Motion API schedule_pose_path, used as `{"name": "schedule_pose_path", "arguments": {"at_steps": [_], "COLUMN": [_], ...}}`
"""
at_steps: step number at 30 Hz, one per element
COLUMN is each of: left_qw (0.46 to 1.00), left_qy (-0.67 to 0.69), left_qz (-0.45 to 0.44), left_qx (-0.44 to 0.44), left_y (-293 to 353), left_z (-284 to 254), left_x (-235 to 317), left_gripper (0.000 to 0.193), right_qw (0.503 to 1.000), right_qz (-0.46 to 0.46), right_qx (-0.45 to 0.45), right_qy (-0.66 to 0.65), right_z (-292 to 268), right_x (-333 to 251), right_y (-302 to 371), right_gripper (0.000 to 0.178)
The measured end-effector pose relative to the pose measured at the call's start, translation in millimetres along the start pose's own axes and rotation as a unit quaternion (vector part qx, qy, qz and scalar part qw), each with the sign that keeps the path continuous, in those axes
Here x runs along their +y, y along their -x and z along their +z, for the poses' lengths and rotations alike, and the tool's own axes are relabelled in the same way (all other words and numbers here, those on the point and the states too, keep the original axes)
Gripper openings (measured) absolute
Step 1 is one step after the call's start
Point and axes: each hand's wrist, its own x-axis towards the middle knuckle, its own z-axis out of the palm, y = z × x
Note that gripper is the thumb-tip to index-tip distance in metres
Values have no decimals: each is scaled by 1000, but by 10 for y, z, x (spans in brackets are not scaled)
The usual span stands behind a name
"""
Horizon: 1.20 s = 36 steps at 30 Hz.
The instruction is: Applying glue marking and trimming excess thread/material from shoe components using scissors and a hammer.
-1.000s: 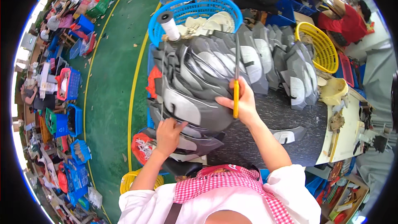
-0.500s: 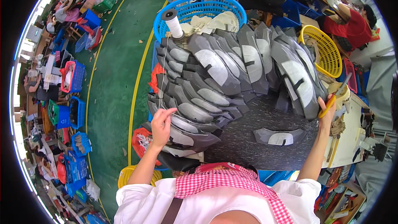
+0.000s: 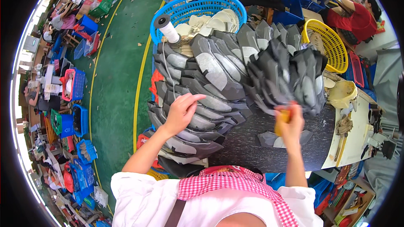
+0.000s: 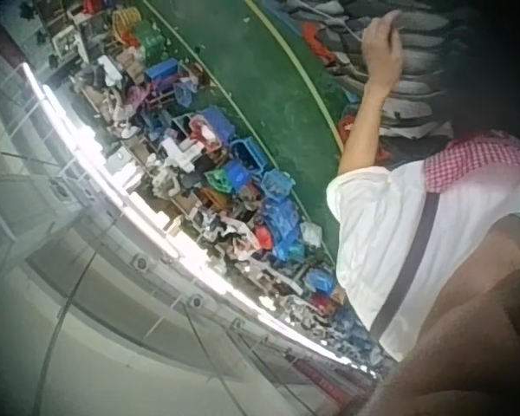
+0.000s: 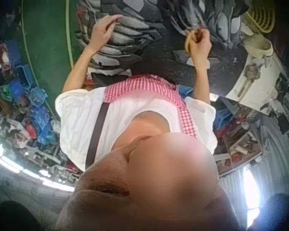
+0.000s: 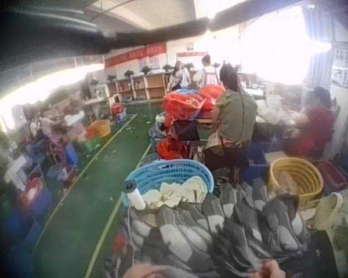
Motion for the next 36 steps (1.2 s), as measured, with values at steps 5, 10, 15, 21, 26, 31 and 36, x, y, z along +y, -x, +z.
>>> {"name": "schedule_pose_path", "arguments": {"at_steps": [5, 10, 15, 21, 26, 31, 36], "left_qw": [997, 997, 978, 979, 995, 994, 979], "left_qy": [58, -23, -158, -156, -7, -27, -102], "left_qz": [-21, -3, 14, 37, -56, 54, 13], "left_qx": [-53, -77, -138, -127, -79, -87, -175], "left_y": [-476, -806, -1042, -1102, -789, -524, -490], "left_z": [247, 237, 240, 259, 77, 253, 318], "left_x": [-228, -279, -331, -344, -213, -375, -277], "left_gripper": [37, 48, 59, 47, 34, 28, 39], "right_qw": [982, 969, 951, 957, 994, 989, 992], "right_qz": [-5, 9, 98, -7, 62, -82, -42], "right_qx": [68, 102, 213, 104, 95, -118, -116], "right_qy": [173, 227, 201, 272, -7, 21, -22], "right_z": [336, 235, -68, 120, 241, 1236, 1412], "right_x": [365, 518, 560, 596, 76, -411, -465], "right_y": [-363, -767, -1098, -1040, -529, -358, -553], "right_gripper": [49, 46, 46, 40, 25, 39, 32]}}
